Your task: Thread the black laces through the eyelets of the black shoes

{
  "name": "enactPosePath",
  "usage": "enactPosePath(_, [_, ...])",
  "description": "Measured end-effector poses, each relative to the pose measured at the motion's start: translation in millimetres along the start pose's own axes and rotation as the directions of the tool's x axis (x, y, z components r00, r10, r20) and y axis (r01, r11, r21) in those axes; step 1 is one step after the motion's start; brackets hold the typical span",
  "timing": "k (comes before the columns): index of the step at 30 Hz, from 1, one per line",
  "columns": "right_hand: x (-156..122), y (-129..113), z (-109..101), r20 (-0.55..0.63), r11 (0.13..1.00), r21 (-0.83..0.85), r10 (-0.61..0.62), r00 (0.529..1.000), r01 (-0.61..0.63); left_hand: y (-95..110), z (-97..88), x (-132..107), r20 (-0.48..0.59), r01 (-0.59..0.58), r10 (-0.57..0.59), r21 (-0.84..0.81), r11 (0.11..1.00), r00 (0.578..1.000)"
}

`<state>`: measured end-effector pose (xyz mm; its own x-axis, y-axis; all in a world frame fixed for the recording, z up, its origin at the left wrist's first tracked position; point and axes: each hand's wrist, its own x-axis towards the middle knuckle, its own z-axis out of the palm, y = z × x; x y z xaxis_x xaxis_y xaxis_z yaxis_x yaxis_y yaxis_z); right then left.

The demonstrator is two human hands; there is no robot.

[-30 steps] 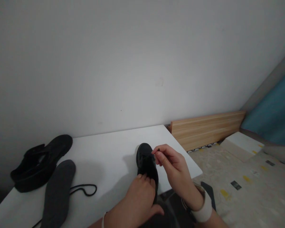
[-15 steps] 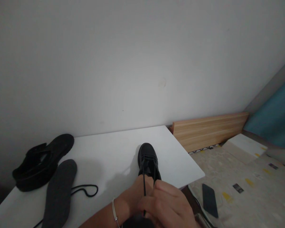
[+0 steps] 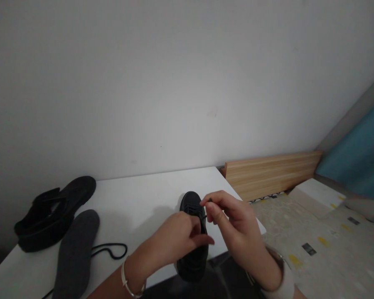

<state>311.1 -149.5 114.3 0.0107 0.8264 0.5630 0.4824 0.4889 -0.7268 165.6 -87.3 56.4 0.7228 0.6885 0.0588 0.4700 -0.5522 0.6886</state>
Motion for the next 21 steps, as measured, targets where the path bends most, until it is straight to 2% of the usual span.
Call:
enactPosePath(3, [7.4, 1.7, 0.5, 0.051, 0.997, 0.066, 0.036, 0.998, -0.039, 15.6, -16.7, 2.3, -0.166, -0.017, 0.013, -0.021, 1.0, 0.986])
enactPosePath(7, [9.8, 3.0, 4.5, 0.052, 0.985, 0.164, 0.05, 0.997, -0.058, 23.5, -20.6, 5.2, -0.305, -0.184, 0.13, -0.158, 0.97, 0.944])
enactPosePath(10, [8.3, 13.3, 1.8, -0.005, 0.941, 0.318, 0.126, 0.992, -0.118, 15.1, -23.7, 4.3, -0.353, -0.235, 0.138, -0.248, 0.94, 0.925])
enactPosePath(15, [-2.1, 50.1, -12.3, -0.138, 0.844, 0.499, 0.301, 0.944, -0.196, -14.1, -31.1, 5.2, -0.444, -0.232, 0.031, -0.407, 0.883, 0.896])
enactPosePath(17, [-8.5, 65.7, -17.1, -0.158, 0.821, 0.518, 0.366, 0.917, -0.239, -25.3, -29.3, 8.3, -0.441, -0.227, -0.038, -0.531, 0.817, 0.897])
enactPosePath(21, [-19.4, 85.3, -21.2, -0.282, 0.859, 0.466, 0.37, 0.885, -0.211, -41.6, -19.7, 17.0, -0.377, -0.202, -0.213, -0.802, 0.562, 0.902])
